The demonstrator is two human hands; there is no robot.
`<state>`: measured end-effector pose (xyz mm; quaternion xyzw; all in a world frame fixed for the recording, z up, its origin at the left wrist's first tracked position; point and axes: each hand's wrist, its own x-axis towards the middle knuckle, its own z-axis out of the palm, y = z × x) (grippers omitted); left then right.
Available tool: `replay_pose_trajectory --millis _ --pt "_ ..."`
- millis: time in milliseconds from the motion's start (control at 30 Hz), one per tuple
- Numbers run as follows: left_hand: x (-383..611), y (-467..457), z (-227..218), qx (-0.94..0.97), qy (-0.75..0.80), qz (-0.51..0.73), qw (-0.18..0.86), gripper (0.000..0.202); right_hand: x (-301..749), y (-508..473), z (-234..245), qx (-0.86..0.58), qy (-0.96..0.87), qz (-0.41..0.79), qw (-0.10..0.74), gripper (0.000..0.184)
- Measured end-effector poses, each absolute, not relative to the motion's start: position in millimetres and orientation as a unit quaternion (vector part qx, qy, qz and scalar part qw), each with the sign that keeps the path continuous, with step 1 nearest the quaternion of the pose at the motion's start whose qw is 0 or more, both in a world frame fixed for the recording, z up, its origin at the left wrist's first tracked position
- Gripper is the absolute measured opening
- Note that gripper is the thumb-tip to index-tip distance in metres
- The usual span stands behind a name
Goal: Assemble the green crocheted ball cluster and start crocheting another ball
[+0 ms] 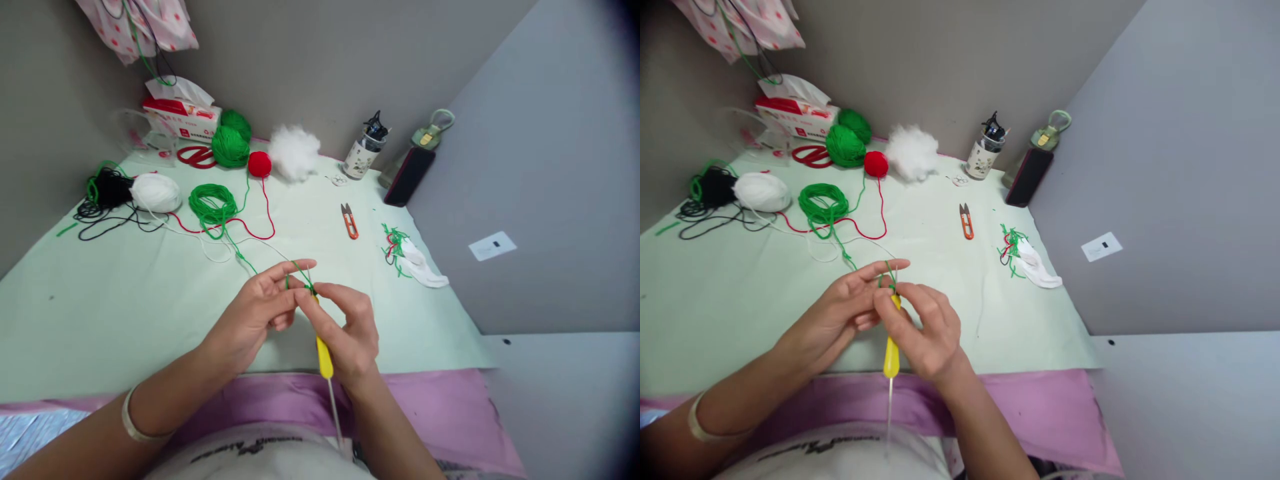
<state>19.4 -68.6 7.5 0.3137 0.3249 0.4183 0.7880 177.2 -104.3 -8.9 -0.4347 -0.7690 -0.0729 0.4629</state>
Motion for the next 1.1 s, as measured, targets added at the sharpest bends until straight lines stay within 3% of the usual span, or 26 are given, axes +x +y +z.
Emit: replay_pose_trajectory --millis 167,267,400,500,633,833,933,1100 --pt "18 -66 11 0.289 0.31 0.416 0.805 0.034 177 -99 -5 -0.426 -0.63 0.176 0.625 0.023" --pt "18 -67 13 0.318 0.327 0.435 0.777 0.033 174 -94 -1 -0.408 -0.57 0.274 0.658 0.019" --pt "20 -69 11 0.36 0.336 0.429 0.757 0.032 169 -93 -1 -0.414 -0.605 0.261 0.628 0.02" --pt "22 -68 9 0.356 0.353 0.449 0.74 0.033 169 -98 -7 -0.435 -0.655 0.171 0.594 0.028" --pt "22 -67 6 0.28 0.321 0.42 0.801 0.037 174 -101 -10 -0.42 -0.728 0.051 0.54 0.04" --pt "19 -65 8 0.254 0.295 0.439 0.809 0.026 174 -95 1 -0.402 -0.544 0.257 0.691 0.023" --pt "21 -67 9 0.294 0.302 0.444 0.791 0.025 169 -94 1 -0.371 -0.535 0.331 0.684 0.02" --pt "22 -70 6 0.343 0.319 0.441 0.765 0.029 167 -93 -3 -0.382 -0.545 0.34 0.664 0.02"
